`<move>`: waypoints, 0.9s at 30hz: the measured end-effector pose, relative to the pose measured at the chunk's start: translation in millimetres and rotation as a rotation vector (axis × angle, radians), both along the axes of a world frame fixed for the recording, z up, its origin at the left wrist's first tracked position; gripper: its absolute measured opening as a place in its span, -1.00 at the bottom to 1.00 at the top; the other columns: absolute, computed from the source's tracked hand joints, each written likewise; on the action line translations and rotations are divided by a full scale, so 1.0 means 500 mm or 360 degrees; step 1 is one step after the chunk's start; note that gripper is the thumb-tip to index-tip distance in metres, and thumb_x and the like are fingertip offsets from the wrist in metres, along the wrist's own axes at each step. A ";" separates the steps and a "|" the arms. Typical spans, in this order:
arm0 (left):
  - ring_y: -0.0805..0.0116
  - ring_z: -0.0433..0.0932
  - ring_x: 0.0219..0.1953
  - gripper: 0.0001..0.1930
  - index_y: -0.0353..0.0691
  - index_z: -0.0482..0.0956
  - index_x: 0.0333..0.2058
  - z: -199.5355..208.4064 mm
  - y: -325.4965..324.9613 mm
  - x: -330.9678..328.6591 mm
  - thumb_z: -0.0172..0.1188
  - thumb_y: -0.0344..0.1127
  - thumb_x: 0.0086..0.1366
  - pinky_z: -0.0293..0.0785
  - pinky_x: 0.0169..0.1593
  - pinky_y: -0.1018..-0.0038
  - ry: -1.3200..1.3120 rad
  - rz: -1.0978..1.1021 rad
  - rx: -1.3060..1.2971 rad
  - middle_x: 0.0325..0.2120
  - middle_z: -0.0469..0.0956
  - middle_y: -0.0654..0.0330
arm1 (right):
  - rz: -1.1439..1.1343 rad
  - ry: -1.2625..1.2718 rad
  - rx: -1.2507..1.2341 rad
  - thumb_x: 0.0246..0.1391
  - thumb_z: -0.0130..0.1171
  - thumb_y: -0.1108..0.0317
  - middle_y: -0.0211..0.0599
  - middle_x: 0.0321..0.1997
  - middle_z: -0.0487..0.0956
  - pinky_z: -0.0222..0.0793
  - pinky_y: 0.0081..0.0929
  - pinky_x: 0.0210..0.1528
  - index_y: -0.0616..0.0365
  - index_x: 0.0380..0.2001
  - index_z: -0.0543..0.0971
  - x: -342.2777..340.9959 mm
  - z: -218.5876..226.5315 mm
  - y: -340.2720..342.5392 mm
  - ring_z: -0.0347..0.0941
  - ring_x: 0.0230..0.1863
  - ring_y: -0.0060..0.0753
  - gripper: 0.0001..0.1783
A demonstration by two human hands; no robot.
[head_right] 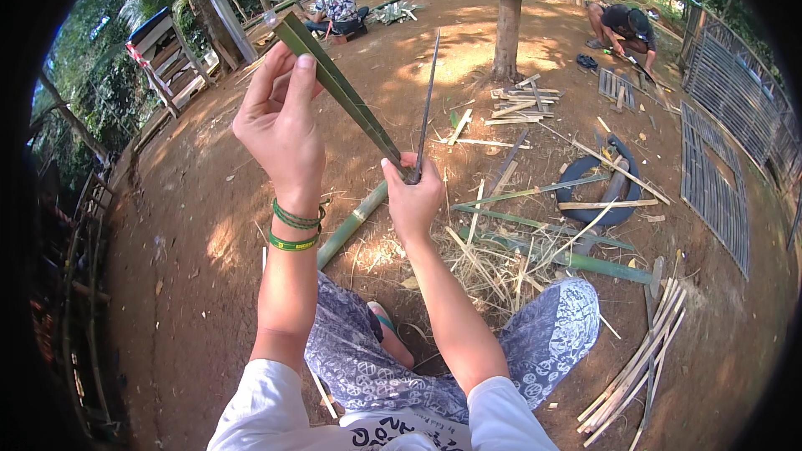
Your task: The person sits on the ground and uses a machete to split a long bamboo pole into thin strips. They hold the bamboo vertically and repeatedly strike it with the machete to separate the material into smaller pieces.
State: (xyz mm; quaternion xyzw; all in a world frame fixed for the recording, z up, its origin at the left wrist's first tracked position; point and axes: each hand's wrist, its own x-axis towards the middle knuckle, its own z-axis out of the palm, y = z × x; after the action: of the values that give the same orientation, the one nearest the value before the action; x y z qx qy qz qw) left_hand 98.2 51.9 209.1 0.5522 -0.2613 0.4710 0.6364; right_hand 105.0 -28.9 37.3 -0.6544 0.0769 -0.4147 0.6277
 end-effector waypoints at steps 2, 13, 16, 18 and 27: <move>0.48 0.64 -0.25 -0.71 -0.44 0.59 0.01 -0.013 -0.003 -0.002 0.25 -0.51 0.33 0.64 -0.18 0.52 -0.0057 -0.0008 0.0047 -0.25 0.65 0.16 | 0.0047 0.0088 0.0069 -0.01 0.46 0.23 -0.33 -0.33 0.59 0.29 -0.49 -0.40 0.30 -0.22 0.64 -0.006 0.000 -0.010 0.40 -0.47 -0.55 -0.62; 0.57 0.57 -0.29 -0.76 -0.41 0.65 -0.10 -0.133 -0.004 -0.025 0.27 -0.64 0.25 0.52 -0.27 0.63 -0.0105 -0.0047 0.0298 -0.25 0.63 0.17 | 0.1022 -0.0058 0.0103 0.45 -0.40 -0.19 -0.42 -0.60 0.47 0.21 -0.68 -0.63 0.32 0.29 0.35 -0.211 0.205 -0.160 0.27 -0.69 -0.71 -0.22; 0.52 0.60 -0.35 -0.75 -0.39 0.67 -0.15 -0.159 -0.019 -0.025 0.32 -0.64 0.17 0.50 -0.33 0.62 -0.0229 0.0004 0.0458 -0.32 0.66 0.12 | 0.1225 0.0020 0.0071 0.46 -0.41 -0.13 -0.45 -0.67 0.40 0.15 -0.68 -0.66 0.32 0.32 0.29 -0.257 0.236 -0.183 0.24 -0.72 -0.71 -0.25; 0.45 0.63 -0.36 -0.73 -0.38 0.69 -0.18 -0.171 -0.028 -0.037 0.34 -0.66 0.11 0.50 -0.33 0.60 -0.0234 0.0000 0.0522 -0.35 0.68 0.09 | 0.1319 0.0075 0.0121 0.47 -0.36 -0.07 -0.46 -0.68 0.38 0.11 -0.68 -0.65 0.30 0.33 0.28 -0.278 0.245 -0.182 0.23 -0.70 -0.71 -0.31; 0.35 0.65 -0.39 -0.75 -0.37 0.69 -0.21 -0.243 -0.057 -0.057 0.37 -0.64 0.07 0.51 -0.33 0.53 -0.0102 -0.0084 0.0608 -0.38 0.69 0.07 | 0.1158 0.0313 -0.0047 0.47 -0.39 -0.07 -0.41 -0.66 0.41 0.18 -0.68 -0.60 0.33 0.35 0.22 -0.302 0.217 -0.172 0.25 -0.69 -0.68 -0.29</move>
State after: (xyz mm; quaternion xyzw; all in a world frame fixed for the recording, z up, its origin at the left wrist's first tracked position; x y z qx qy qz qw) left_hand 69.9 23.7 87.4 0.6407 -0.3803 0.4134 0.5235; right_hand -45.8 -114.6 145.7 -0.6845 -0.1068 -0.1008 0.7141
